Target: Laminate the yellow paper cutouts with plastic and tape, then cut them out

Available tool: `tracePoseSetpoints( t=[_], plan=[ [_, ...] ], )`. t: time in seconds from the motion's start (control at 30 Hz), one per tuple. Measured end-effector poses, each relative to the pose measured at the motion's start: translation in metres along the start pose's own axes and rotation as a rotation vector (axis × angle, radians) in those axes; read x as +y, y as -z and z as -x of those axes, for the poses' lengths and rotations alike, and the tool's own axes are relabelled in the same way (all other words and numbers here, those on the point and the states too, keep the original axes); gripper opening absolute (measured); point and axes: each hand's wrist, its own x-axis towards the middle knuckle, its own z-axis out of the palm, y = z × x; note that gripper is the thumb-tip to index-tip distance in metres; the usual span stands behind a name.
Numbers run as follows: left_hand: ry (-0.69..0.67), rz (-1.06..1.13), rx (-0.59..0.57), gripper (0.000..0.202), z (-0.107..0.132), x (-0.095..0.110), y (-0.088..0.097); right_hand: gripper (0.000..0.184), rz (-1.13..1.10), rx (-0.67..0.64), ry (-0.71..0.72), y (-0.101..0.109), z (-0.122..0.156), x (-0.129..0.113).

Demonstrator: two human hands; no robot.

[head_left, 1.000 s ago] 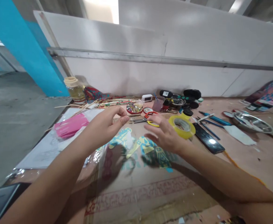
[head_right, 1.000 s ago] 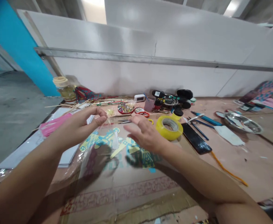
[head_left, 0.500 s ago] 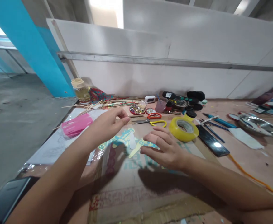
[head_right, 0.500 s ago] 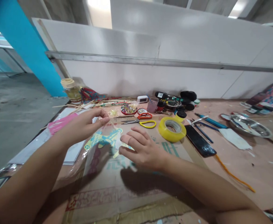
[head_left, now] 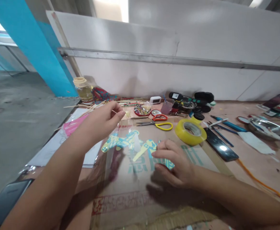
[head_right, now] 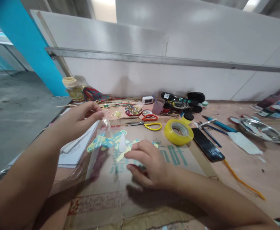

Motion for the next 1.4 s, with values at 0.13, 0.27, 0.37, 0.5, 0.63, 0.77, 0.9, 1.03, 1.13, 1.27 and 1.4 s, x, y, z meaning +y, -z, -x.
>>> tracePoseSetpoints(
  t=[0.13, 0.27, 0.37, 0.5, 0.63, 0.77, 0.9, 1.03, 1.13, 1.27, 1.4],
  plan=[
    [-0.137, -0.081, 0.217, 0.02, 0.018, 0.015, 0.008, 0.025, 0.119, -0.171, -0.125, -0.016, 0.004, 0.034],
    [-0.233, -0.092, 0.287, 0.017, 0.03, 0.025, 0.01, 0.04, 0.225, -0.442, -0.124, -0.034, 0.0, 0.052],
    [-0.243, -0.078, 0.275, 0.014, 0.032, 0.025, 0.011, 0.043, 0.251, -0.472, -0.137, -0.044, 0.0, 0.054],
    [-0.273, 0.04, 0.157, 0.016, 0.03, 0.023, 0.014, 0.033, 0.181, -0.374, -0.11, -0.052, 0.005, 0.058],
    [-0.272, 0.345, -0.096, 0.017, 0.032, 0.023, 0.023, 0.022, 0.093, -0.109, -0.156, -0.051, 0.012, 0.067],
    [-0.23, 0.85, -0.358, 0.017, 0.027, 0.022, 0.02, 0.061, 0.167, 0.146, -0.127, -0.039, 0.007, 0.075],
    [-0.163, 1.34, -0.564, 0.023, 0.011, 0.017, 0.003, 0.087, 0.218, 0.086, -0.011, -0.033, -0.01, 0.071],
    [-0.061, 1.543, -0.549, 0.03, 0.002, 0.018, -0.009, 0.089, 0.189, 0.131, 0.029, -0.042, -0.021, 0.064],
    [-0.029, 1.605, -0.439, 0.032, 0.003, 0.022, -0.01, 0.084, 0.162, 0.212, 0.135, -0.051, -0.025, 0.062],
    [0.022, 1.635, -0.201, 0.031, 0.007, 0.032, -0.012, 0.073, 0.158, 0.218, 0.262, -0.055, -0.034, 0.057],
    [0.046, 1.581, -0.089, 0.036, 0.008, 0.037, -0.014, 0.045, 0.176, 0.169, 0.286, -0.057, -0.043, 0.05]
  ],
)
